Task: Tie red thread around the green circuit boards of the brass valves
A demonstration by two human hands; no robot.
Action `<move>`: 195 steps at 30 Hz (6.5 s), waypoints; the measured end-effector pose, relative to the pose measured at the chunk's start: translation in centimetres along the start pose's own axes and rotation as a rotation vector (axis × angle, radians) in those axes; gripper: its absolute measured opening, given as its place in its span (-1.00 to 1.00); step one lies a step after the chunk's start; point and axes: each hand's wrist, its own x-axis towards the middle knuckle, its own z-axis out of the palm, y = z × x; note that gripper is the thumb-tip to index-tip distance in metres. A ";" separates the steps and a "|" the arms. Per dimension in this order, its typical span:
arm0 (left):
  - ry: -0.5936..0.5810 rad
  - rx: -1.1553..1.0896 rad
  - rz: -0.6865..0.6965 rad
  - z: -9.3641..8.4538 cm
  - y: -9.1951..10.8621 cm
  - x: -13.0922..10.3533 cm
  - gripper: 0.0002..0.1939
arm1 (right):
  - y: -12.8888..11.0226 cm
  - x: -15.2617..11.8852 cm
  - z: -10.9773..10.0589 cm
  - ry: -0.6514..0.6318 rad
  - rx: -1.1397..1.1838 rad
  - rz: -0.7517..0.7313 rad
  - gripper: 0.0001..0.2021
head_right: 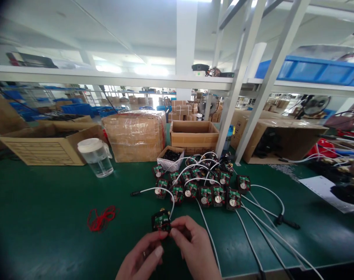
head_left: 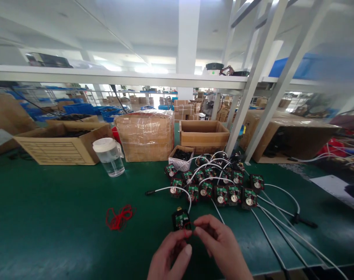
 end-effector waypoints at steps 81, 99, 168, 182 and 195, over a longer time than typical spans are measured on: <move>0.178 0.793 0.009 -2.0 4.3 4.1 -0.81 | -1.0 3.8 1.6 0.024 -0.650 -0.440 -0.81; 0.079 0.580 -0.143 -3.1 3.9 4.1 -0.82 | -1.4 4.1 1.6 0.014 -0.615 -0.396 -0.78; 0.171 0.639 0.037 -2.4 3.7 5.5 -0.82 | -1.2 5.5 1.9 -0.031 -0.297 -0.256 -0.94; 0.111 0.468 0.028 -3.0 2.3 5.1 -0.75 | -0.3 6.0 0.3 -0.196 -0.175 -0.184 -0.79; 0.120 0.434 0.054 -3.4 1.1 5.0 -0.78 | 0.1 6.1 -0.1 -0.206 -0.215 -0.233 -0.82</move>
